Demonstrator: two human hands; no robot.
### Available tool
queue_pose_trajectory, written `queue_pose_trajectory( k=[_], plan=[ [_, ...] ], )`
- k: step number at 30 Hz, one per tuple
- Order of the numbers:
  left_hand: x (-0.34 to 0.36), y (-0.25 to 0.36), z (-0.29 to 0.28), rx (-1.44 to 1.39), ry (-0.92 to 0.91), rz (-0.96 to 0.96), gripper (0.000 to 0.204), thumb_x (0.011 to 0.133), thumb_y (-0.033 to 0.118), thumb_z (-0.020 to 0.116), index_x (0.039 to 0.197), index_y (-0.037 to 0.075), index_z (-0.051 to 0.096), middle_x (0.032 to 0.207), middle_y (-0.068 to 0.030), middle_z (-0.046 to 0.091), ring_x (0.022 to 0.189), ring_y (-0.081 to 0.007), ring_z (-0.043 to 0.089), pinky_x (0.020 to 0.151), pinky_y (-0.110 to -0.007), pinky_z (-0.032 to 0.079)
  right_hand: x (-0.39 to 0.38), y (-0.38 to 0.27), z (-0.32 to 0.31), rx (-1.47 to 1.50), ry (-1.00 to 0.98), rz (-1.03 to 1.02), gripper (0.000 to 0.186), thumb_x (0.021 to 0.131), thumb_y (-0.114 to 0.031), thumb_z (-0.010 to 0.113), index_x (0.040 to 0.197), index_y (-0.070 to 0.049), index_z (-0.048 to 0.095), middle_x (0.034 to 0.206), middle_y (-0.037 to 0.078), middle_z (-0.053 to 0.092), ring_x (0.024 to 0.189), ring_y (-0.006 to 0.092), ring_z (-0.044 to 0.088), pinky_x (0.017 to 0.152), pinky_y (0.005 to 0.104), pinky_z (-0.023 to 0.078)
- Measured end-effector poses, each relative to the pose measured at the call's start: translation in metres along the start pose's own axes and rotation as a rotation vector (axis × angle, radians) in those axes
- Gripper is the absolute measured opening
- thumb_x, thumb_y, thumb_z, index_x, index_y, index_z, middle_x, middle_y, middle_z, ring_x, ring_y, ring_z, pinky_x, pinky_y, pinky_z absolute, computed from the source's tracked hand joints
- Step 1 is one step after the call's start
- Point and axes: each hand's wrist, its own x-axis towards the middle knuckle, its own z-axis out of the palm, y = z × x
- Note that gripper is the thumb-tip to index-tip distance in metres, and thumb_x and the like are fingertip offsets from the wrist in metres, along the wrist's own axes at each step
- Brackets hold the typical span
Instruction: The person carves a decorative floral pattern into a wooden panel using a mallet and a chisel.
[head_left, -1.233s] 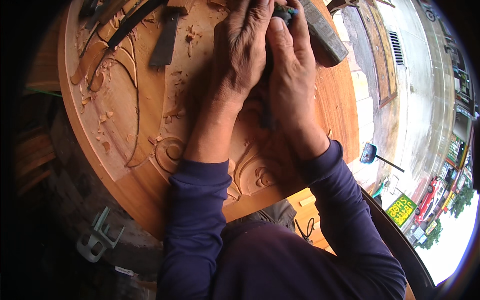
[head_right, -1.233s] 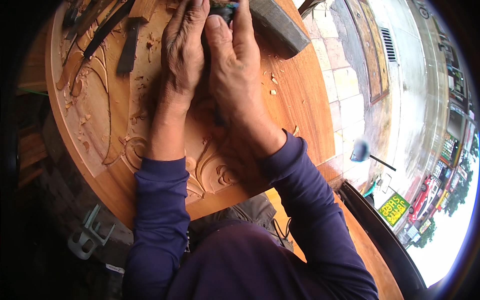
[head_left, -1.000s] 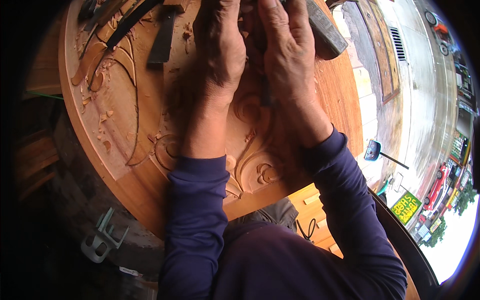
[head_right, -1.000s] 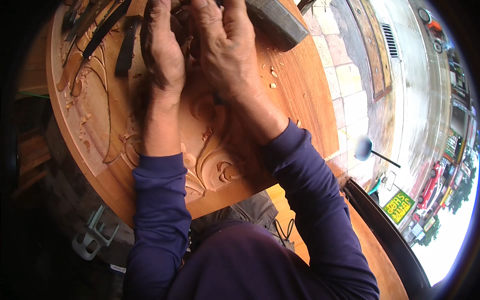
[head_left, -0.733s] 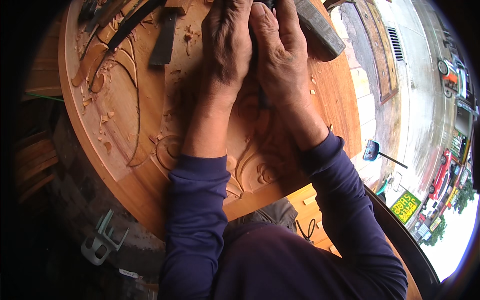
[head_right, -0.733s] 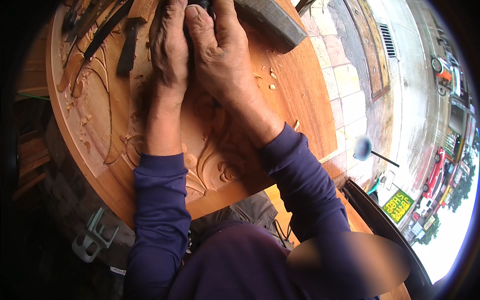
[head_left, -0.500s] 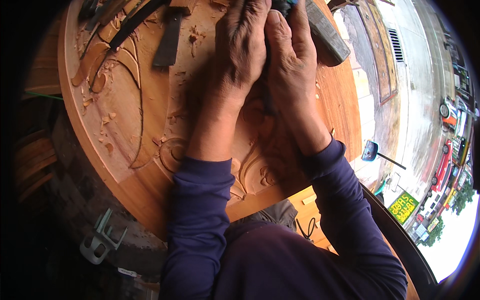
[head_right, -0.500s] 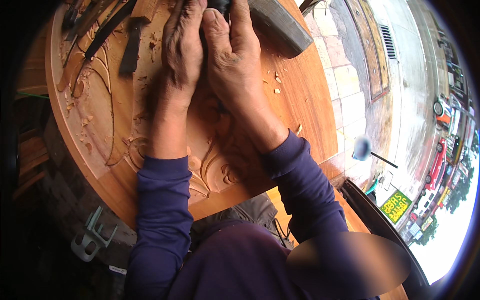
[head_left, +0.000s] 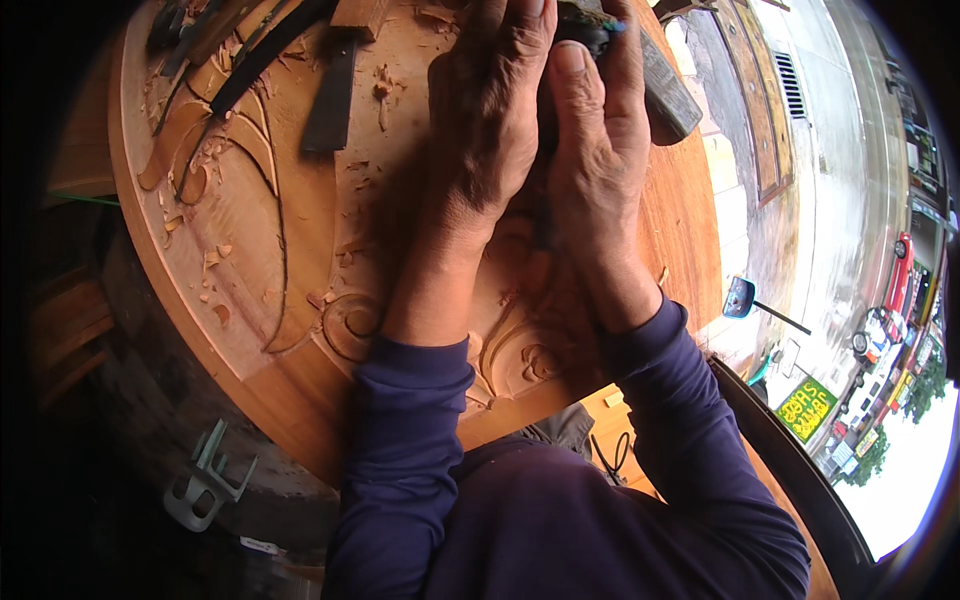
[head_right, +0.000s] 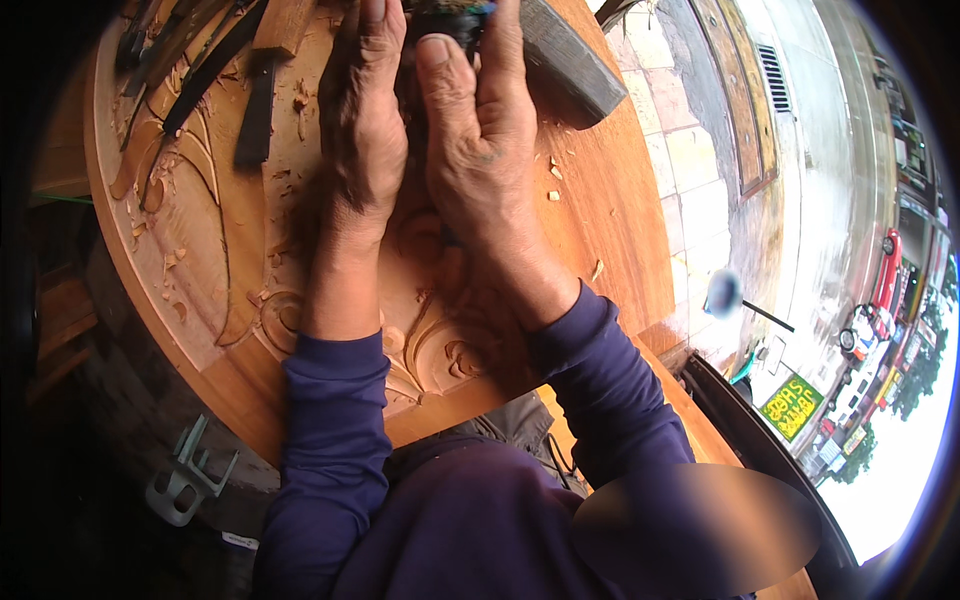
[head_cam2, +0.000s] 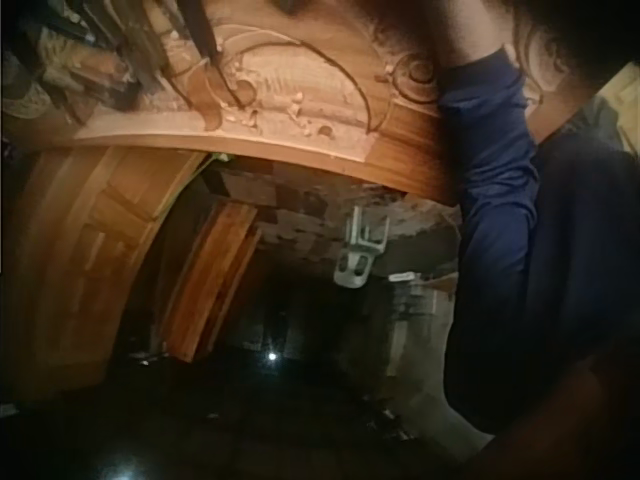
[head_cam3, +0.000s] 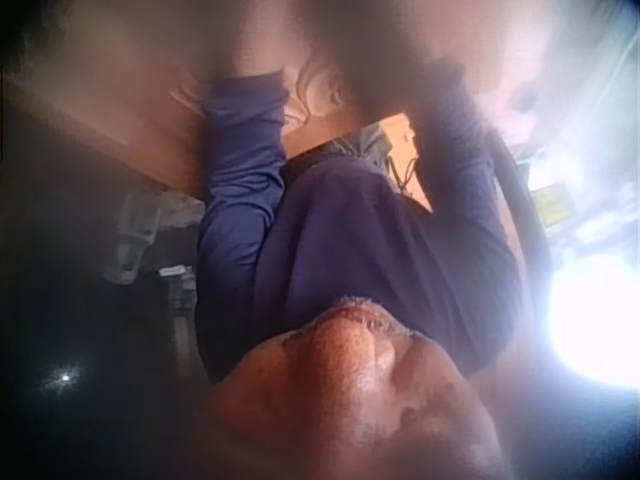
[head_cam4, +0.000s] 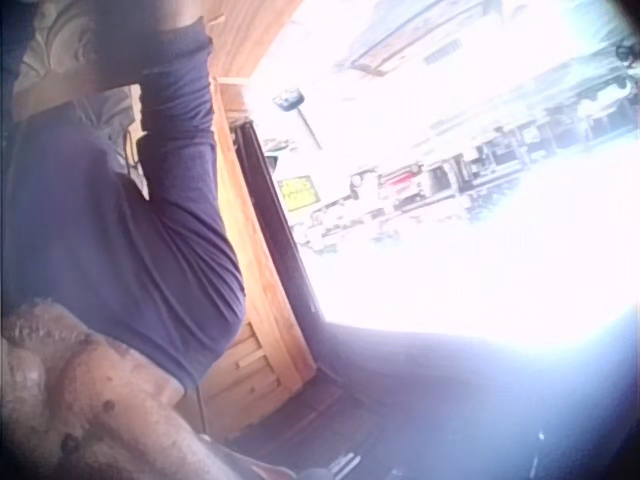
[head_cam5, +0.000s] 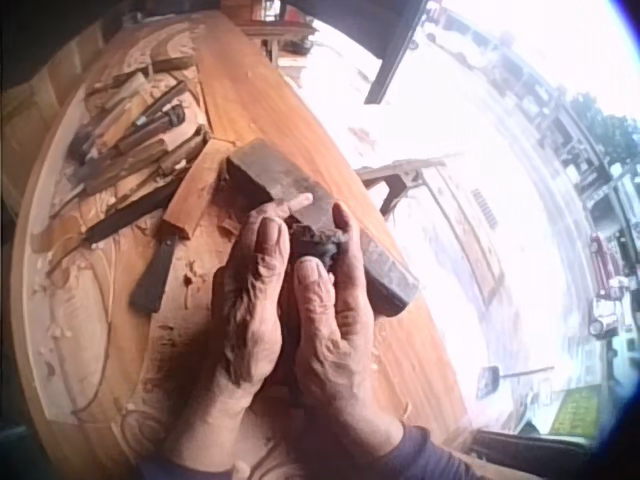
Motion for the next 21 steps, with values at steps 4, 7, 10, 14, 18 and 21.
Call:
queue_pose_trajectory(
  k=[4, 7, 10, 14, 18, 21],
  plan=[
    [-0.002, 0.007, 0.004, -0.025, -0.05, -0.097, 0.041, 0.113, 0.032, 0.04, 0.124, 0.001, 0.064, 0.114, -0.0125, 0.069, 0.104, -0.0206, 0.065, 0.092, -0.033, 0.051, -0.002, 0.002, -0.001, -0.021, -0.061, -0.103, 0.06, 0.108, -0.005, 0.046, 0.163, -0.004, 0.024, 0.152, 0.015, 0.046, 0.135, 0.0222, 0.049, 0.115, 0.0342, 0.038],
    [-0.004, 0.012, 0.004, -0.02, -0.01, -0.076, 0.035, 0.112, 0.03, 0.043, 0.114, 0.003, 0.065, 0.102, -0.0117, 0.072, 0.091, -0.0206, 0.069, 0.082, -0.032, 0.054, -0.009, 0.011, -0.005, -0.047, -0.059, -0.138, 0.06, 0.108, -0.005, 0.047, 0.164, -0.004, 0.023, 0.152, 0.016, 0.046, 0.138, 0.0222, 0.047, 0.116, 0.0345, 0.036],
    [-0.005, 0.025, 0.004, 0.305, -0.162, -0.197, 0.037, 0.112, 0.032, 0.042, 0.115, 0.005, 0.066, 0.098, -0.0119, 0.074, 0.092, -0.0229, 0.071, 0.083, -0.035, 0.054, -0.021, 0.011, -0.012, -0.027, 0.004, -0.059, 0.058, 0.109, -0.007, 0.046, 0.163, -0.004, 0.025, 0.15, 0.015, 0.047, 0.137, 0.0216, 0.047, 0.116, 0.0338, 0.036],
    [-0.003, 0.007, 0.008, 0.096, -0.058, -0.014, 0.038, 0.113, 0.032, 0.041, 0.118, 0.003, 0.067, 0.105, -0.0125, 0.074, 0.098, -0.0242, 0.071, 0.087, -0.035, 0.054, -0.008, 0.006, -0.009, -0.019, 0.01, -0.073, 0.056, 0.11, -0.011, 0.048, 0.161, -0.004, 0.028, 0.147, 0.013, 0.05, 0.133, 0.0197, 0.049, 0.113, 0.0319, 0.038],
    [-0.006, 0.012, 0.01, 0.091, -0.066, 0.046, 0.044, 0.113, 0.037, 0.04, 0.124, 0.001, 0.064, 0.109, -0.0128, 0.073, 0.102, -0.0242, 0.07, 0.089, -0.033, 0.053, -0.01, 0.006, -0.012, -0.072, 0.011, -0.103, 0.054, 0.111, -0.016, 0.049, 0.16, -0.004, 0.031, 0.143, 0.01, 0.053, 0.13, 0.0177, 0.052, 0.111, 0.0299, 0.04],
    [-0.007, 0.0, 0.008, 0.028, -0.142, -0.125, 0.028, 0.107, 0.027, 0.059, 0.114, 0.003, 0.07, 0.092, -0.0133, 0.076, 0.087, -0.0162, 0.073, 0.072, -0.032, 0.056, -0.022, 0.001, -0.012, -0.149, 0.057, -0.105, 0.053, 0.111, -0.019, 0.051, 0.159, -0.003, 0.033, 0.141, 0.009, 0.055, 0.127, 0.0163, 0.054, 0.109, 0.0284, 0.042]
  ],
)
